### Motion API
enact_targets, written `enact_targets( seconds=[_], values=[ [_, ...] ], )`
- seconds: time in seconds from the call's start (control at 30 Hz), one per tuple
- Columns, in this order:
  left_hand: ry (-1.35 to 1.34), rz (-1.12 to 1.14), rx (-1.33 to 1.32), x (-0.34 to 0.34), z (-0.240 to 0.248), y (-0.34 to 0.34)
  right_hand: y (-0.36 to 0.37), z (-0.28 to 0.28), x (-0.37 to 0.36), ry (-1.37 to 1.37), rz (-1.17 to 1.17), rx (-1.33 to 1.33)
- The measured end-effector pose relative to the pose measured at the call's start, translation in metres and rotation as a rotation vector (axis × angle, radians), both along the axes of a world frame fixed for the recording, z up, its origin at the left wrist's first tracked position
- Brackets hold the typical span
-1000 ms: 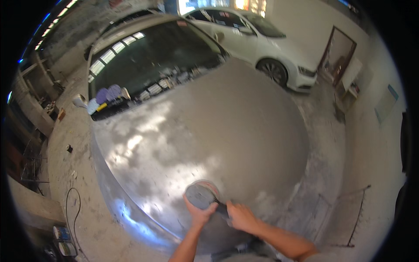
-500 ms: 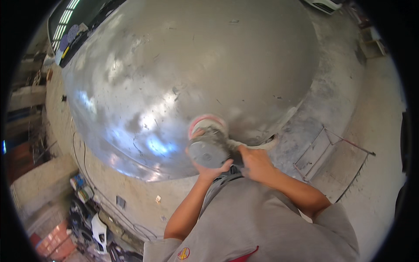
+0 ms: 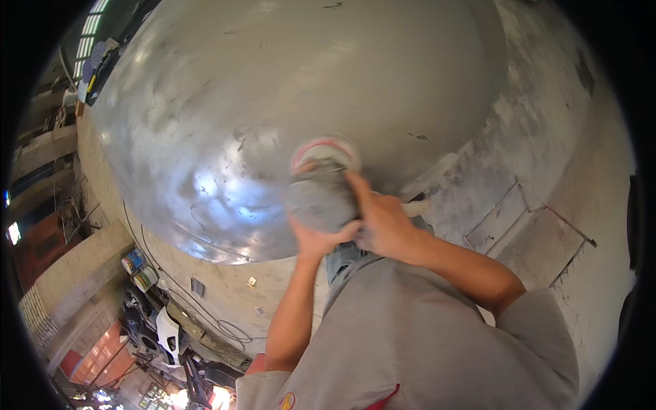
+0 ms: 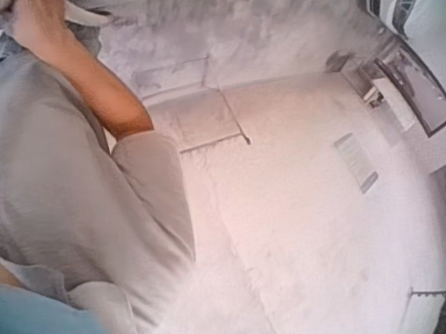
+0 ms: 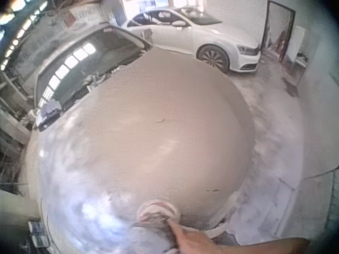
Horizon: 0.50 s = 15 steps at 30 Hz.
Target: The person uses an orbital sander to smooth the surface of a car hood. They move the sander across the hood in overlapping passes while occasionally touching the surface with their left hand to check smoothness.
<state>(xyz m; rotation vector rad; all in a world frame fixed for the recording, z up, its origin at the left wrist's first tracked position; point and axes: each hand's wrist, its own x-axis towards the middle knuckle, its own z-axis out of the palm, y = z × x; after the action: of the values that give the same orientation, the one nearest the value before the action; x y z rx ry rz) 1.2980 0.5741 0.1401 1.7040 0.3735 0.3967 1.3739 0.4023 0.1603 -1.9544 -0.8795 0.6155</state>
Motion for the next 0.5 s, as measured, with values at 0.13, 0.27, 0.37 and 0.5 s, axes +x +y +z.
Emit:
enact_targets(
  seconds=[0.13, 0.27, 0.37, 0.5],
  values=[
    [-0.025, 0.177, -0.03, -0.039, -0.002, 0.031, 0.047, 0.01, -0.011, -0.059, 0.15, -0.057],
    [-0.08, 0.084, 0.001, -0.028, -0.009, 0.017, 0.03, 0.013, -0.012, -0.118, 0.073, -0.078],
    [-0.134, -0.037, 0.08, 0.01, -0.007, -0.005, -0.004, 0.012, -0.003, 0.147, -0.084, -0.116],
    [-0.099, -0.116, 0.052, 0.044, -0.004, -0.016, -0.023, 0.013, 0.005, 0.124, -0.196, -0.021]
  ],
)
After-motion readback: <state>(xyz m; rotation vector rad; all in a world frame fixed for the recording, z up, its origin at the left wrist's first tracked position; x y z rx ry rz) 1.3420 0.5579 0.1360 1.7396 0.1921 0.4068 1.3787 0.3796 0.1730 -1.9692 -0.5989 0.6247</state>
